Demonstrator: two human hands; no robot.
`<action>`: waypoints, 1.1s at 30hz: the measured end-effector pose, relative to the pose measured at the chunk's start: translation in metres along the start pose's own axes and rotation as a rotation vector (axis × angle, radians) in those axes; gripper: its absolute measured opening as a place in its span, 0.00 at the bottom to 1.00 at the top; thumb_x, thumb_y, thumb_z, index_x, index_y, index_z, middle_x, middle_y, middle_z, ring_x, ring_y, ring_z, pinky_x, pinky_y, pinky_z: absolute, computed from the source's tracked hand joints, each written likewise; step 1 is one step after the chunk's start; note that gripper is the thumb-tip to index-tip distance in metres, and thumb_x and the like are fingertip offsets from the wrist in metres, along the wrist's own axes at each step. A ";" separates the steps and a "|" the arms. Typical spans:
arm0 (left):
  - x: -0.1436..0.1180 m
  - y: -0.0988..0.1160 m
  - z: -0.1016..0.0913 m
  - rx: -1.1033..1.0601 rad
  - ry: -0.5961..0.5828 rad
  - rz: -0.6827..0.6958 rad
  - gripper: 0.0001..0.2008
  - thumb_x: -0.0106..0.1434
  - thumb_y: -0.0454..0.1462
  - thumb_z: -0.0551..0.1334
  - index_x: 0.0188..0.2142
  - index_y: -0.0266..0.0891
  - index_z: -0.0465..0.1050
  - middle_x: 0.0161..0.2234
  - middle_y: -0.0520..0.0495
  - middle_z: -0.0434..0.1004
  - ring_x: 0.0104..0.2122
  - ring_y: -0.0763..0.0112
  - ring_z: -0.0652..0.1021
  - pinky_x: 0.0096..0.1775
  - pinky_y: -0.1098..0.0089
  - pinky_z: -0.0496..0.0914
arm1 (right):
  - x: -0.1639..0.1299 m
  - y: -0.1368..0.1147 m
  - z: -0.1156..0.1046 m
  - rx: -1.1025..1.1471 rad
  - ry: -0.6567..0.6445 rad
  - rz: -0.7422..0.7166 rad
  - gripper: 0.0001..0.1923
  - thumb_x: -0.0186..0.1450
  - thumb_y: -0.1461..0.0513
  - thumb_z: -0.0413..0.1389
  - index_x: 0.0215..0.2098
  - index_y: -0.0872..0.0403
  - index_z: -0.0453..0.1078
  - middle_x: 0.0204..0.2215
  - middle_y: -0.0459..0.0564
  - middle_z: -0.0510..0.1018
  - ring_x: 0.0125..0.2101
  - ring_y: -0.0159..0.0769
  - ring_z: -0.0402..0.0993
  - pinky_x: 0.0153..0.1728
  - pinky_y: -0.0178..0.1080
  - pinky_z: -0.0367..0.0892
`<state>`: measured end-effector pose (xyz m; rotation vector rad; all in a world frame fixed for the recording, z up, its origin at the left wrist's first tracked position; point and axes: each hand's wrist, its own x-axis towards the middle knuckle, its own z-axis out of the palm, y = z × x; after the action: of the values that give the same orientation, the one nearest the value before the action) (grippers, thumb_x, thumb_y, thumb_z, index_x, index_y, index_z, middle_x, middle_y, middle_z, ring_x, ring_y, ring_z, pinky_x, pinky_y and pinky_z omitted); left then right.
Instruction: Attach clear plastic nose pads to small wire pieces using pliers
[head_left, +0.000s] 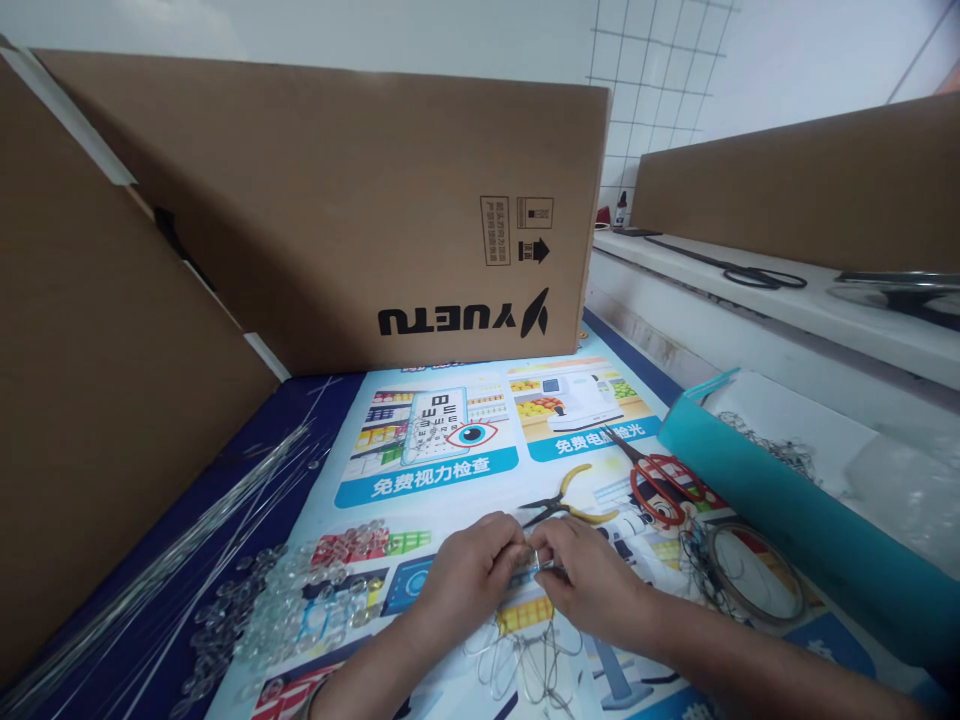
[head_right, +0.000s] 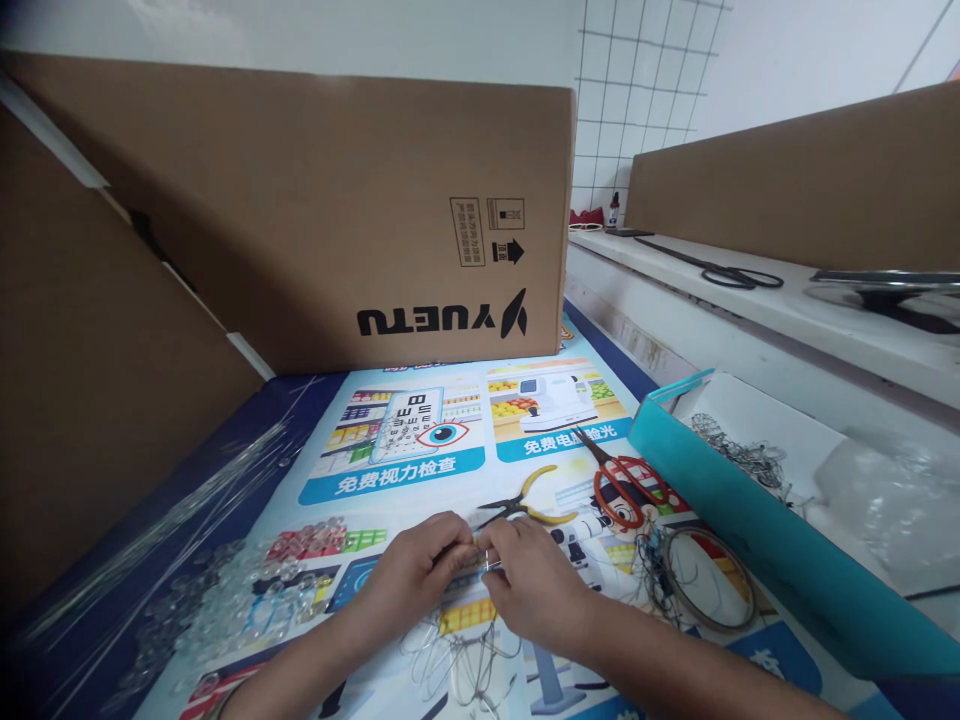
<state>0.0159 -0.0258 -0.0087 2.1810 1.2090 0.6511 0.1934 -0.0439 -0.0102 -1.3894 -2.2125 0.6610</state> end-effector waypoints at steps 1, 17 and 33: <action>0.000 0.000 0.000 0.009 -0.002 0.006 0.07 0.61 0.33 0.51 0.26 0.40 0.62 0.26 0.53 0.67 0.27 0.73 0.68 0.29 0.74 0.59 | 0.000 0.000 0.000 0.015 0.003 0.001 0.11 0.53 0.70 0.51 0.34 0.53 0.61 0.30 0.45 0.69 0.33 0.34 0.64 0.33 0.35 0.57; -0.001 -0.001 0.005 0.174 -0.066 0.061 0.06 0.60 0.32 0.51 0.27 0.41 0.62 0.28 0.52 0.67 0.28 0.71 0.69 0.29 0.74 0.58 | -0.002 -0.001 0.001 0.083 0.036 0.020 0.13 0.51 0.72 0.50 0.33 0.52 0.58 0.30 0.44 0.68 0.33 0.33 0.64 0.33 0.34 0.57; 0.000 0.001 0.004 0.128 -0.091 0.089 0.07 0.61 0.33 0.51 0.27 0.40 0.61 0.27 0.52 0.67 0.29 0.72 0.69 0.29 0.74 0.59 | 0.000 -0.001 0.004 0.070 0.039 0.026 0.12 0.53 0.73 0.49 0.31 0.52 0.57 0.27 0.43 0.66 0.30 0.32 0.62 0.29 0.32 0.56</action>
<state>0.0189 -0.0268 -0.0106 2.3545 1.1404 0.5170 0.1908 -0.0450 -0.0126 -1.3861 -2.1246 0.7074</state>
